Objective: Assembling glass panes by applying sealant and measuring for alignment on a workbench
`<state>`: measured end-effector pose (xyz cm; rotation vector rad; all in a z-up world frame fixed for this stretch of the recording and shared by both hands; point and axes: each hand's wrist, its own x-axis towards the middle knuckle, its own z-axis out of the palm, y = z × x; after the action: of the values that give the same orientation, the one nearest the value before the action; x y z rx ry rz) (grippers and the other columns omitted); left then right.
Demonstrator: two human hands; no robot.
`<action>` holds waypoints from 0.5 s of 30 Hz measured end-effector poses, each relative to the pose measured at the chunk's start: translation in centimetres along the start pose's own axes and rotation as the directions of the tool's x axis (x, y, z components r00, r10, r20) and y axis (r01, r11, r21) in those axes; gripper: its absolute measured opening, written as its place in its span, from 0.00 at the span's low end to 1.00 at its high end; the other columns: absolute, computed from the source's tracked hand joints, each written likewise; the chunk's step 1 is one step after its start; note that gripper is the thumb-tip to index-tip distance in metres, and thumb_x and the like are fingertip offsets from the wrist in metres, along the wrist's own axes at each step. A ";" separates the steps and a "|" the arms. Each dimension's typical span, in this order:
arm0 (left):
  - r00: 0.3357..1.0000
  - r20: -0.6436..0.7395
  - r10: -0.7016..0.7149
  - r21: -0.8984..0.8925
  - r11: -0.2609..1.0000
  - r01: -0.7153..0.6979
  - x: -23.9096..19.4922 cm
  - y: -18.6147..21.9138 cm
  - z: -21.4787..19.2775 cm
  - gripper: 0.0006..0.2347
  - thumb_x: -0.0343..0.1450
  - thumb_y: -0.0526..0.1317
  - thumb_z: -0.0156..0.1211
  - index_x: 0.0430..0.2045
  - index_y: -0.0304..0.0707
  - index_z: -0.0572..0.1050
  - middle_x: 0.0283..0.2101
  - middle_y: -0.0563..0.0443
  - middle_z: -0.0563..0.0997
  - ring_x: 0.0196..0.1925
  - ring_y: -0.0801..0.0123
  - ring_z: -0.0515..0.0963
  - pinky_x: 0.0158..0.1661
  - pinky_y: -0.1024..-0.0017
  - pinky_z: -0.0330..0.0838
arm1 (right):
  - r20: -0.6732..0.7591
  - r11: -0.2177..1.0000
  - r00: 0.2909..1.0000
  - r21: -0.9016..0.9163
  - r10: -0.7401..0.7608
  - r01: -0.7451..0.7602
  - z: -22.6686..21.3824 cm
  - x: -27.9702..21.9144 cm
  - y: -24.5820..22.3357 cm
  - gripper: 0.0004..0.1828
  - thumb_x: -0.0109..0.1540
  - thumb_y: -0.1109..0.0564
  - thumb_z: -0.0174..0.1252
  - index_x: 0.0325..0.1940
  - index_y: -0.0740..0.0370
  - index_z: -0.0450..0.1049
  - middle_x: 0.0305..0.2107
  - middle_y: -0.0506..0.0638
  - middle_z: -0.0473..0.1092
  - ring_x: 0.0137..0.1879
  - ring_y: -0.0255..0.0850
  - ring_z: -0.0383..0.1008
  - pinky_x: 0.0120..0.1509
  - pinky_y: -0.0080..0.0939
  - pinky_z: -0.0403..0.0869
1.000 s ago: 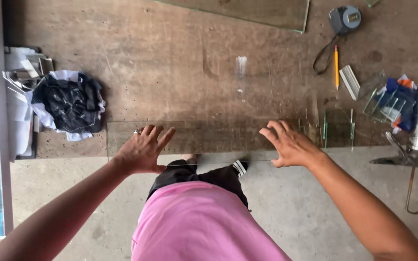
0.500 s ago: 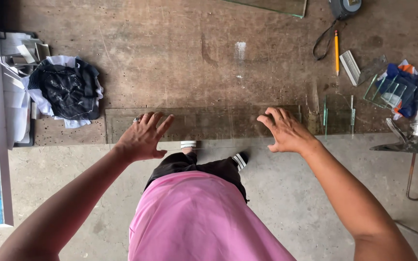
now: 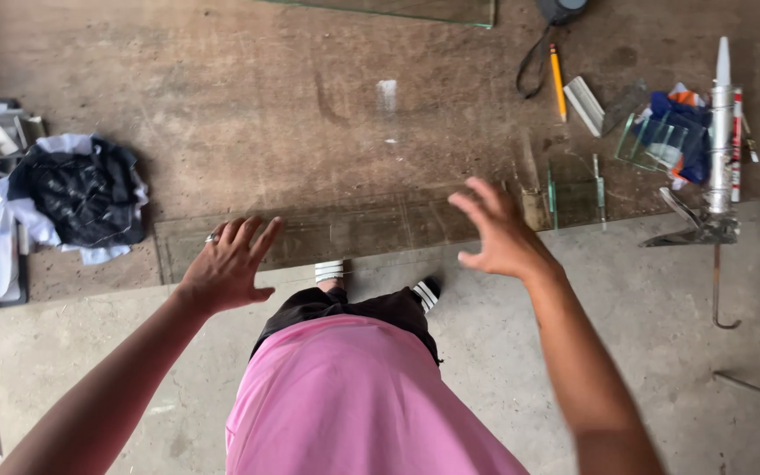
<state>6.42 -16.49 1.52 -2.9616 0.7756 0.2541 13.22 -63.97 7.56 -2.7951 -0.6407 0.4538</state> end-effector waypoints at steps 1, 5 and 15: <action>1.000 -0.007 0.012 0.002 1.000 -0.012 -0.2 0.3 -0.1 0.58 0.49 0.65 0.71 0.76 0.49 0.49 0.62 0.46 0.67 0.65 0.54 0.70 0.62 0.58 0.67 | -0.007 1.000 1.000 -0.003 0.011 -0.011 1.1 -2.5 2.8 0.58 0.42 0.45 0.75 0.76 0.44 0.59 0.73 0.54 0.50 0.76 0.61 0.53 0.78 0.63 0.55; 0.998 -0.053 -0.029 -0.072 0.997 0.025 -0.1 0.6 -0.2 0.61 0.46 0.72 0.72 0.76 0.49 0.50 0.66 0.41 0.66 0.67 0.48 0.67 0.63 0.51 0.65 | -0.669 0.668 -0.025 0.738 0.743 0.099 3.7 -11.5 13.3 0.16 0.53 0.68 0.61 0.44 0.63 0.69 0.39 0.53 0.65 0.41 0.42 0.65 0.44 0.38 0.60; 0.990 -0.054 -0.134 -0.018 0.991 0.133 0.6 2.0 0.5 0.56 0.47 0.61 0.76 0.75 0.52 0.57 0.62 0.44 0.71 0.64 0.50 0.74 0.65 0.51 0.68 | 0.338 -0.442 0.317 0.821 0.886 0.361 13.2 -18.0 40.6 0.75 0.55 0.26 0.85 0.81 0.49 0.35 0.74 0.49 0.38 0.67 0.42 0.58 0.64 0.47 0.64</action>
<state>5.83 -18.48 0.87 -3.0296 0.5799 0.1706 8.68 -105.60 -12.24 -0.8077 1.0473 -0.2991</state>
